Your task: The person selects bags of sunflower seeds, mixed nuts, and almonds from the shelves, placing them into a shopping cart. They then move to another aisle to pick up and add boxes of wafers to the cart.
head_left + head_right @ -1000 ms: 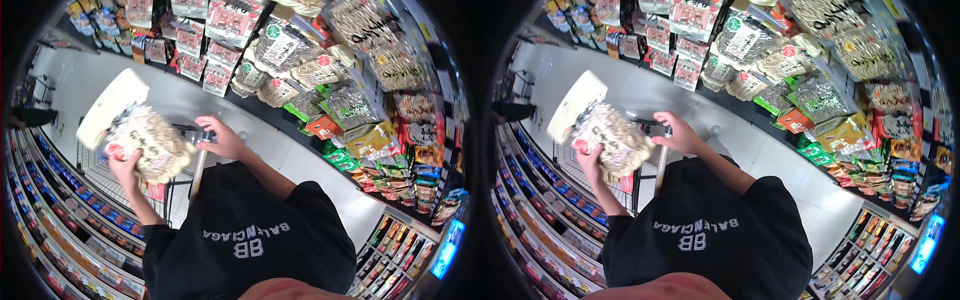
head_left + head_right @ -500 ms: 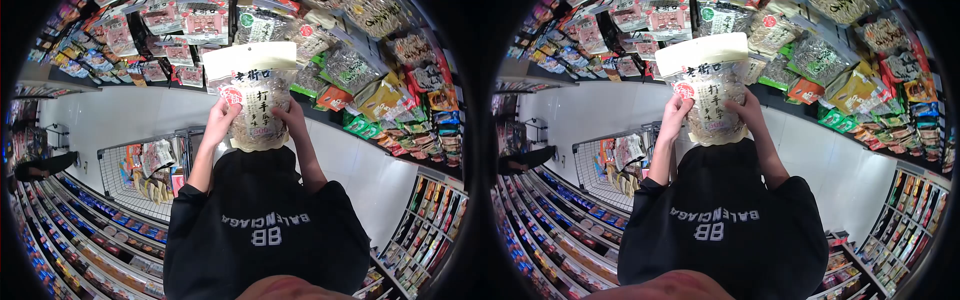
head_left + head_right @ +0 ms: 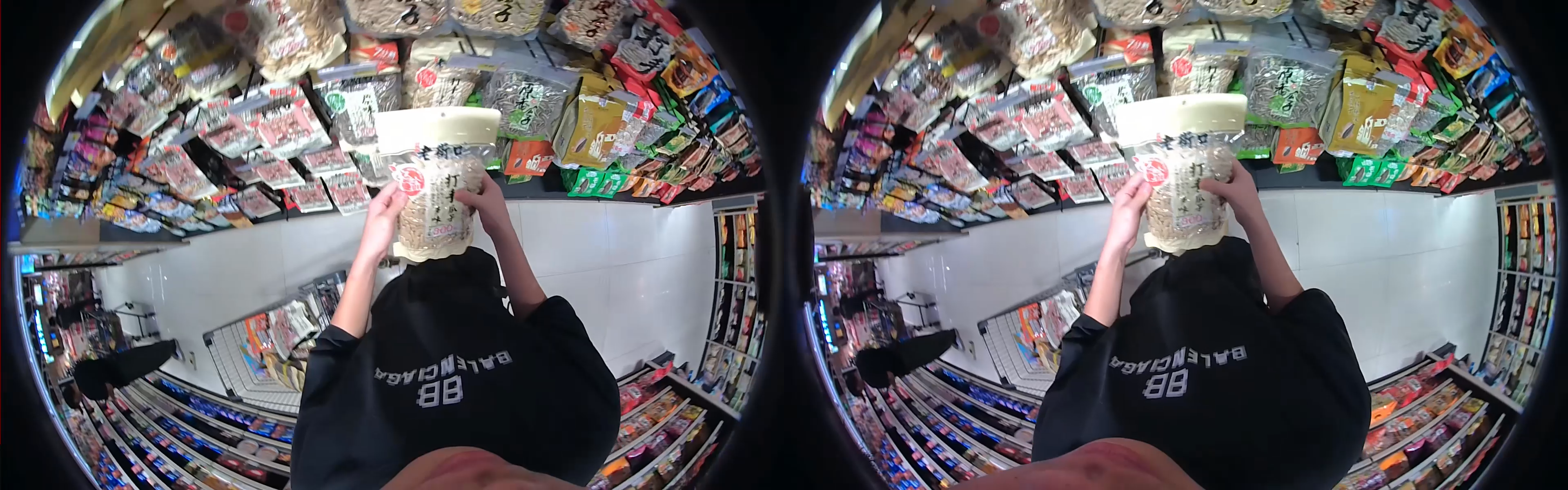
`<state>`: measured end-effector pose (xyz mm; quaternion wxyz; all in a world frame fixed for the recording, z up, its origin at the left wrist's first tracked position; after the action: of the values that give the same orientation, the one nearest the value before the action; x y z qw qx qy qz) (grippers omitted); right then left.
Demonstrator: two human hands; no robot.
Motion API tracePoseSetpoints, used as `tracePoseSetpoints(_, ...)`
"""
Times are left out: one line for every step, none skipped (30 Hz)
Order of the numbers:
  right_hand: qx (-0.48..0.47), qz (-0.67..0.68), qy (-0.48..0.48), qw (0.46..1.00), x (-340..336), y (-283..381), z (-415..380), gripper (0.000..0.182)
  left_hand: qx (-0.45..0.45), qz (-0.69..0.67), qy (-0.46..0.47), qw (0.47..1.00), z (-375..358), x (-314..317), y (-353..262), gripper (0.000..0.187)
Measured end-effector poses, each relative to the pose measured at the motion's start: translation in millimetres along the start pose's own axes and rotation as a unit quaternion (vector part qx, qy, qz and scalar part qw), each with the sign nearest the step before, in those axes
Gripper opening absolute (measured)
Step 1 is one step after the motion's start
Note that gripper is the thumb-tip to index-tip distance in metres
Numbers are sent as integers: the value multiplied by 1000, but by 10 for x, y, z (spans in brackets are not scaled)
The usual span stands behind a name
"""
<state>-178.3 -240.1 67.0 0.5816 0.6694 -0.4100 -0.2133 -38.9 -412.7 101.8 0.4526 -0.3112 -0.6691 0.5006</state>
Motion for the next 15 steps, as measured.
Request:
tracePoseSetpoints(-14,18,-17,1000,-69,24,14,56,-30,66,22,997,149,-81,110,32)
tracePoseSetpoints(-18,30,-29,999,-130,48,22,56,-60,130,42,989,306,-164,212,33)
tracePoseSetpoints(-23,41,-41,998,-197,80,43,56,-19,148,28,988,408,-42,-31,35)
tracePoseSetpoints(-25,50,-53,997,-274,102,74,56,19,163,13,986,482,118,-315,36)
tracePoseSetpoints(-29,43,-56,997,-365,108,117,57,47,141,-45,988,633,158,-454,40)
tracePoseSetpoints(-32,37,-59,997,-465,90,179,56,106,157,-60,980,824,165,-565,43)
tracePoseSetpoints(-35,30,-61,997,-561,47,242,56,125,147,-61,979,963,235,-704,46)
tracePoseSetpoints(-36,22,-61,997,-642,5,315,56,143,137,-65,978,1097,312,-805,49)
tracePoseSetpoints(-42,24,-62,997,-705,-10,413,55,140,129,-52,980,1272,367,-817,52)
tracePoseSetpoints(-45,26,-64,997,-762,-30,503,54,135,121,-40,983,1437,420,-803,56)
tracePoseSetpoints(-43,28,-66,996,-830,-84,546,54,116,95,-29,988,1581,487,-757,60)
tracePoseSetpoints(-46,40,-58,996,-871,-90,579,53,109,63,-19,992,1756,506,-660,62)
tracePoseSetpoints(-51,53,-51,996,-878,-49,624,53,101,51,-34,993,1858,591,-627,63)
tracePoseSetpoints(-56,67,-46,995,-875,-13,643,52,91,40,-48,994,1933,670,-593,63)
tracePoseSetpoints(-59,80,-43,994,-879,25,658,52,79,-11,-35,996,1996,717,-560,65)
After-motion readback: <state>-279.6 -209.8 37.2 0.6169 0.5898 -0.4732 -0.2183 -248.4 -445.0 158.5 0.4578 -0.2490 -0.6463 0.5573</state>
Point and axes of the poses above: each hand's wrist, its own z-axis towards the middle knuckle, its own x-axis out of the palm, y = z × x, the point moved 1 cm from there along z, towards the middle knuckle, and after that the axes turned 1 degree about x, right-handed, at the moved point
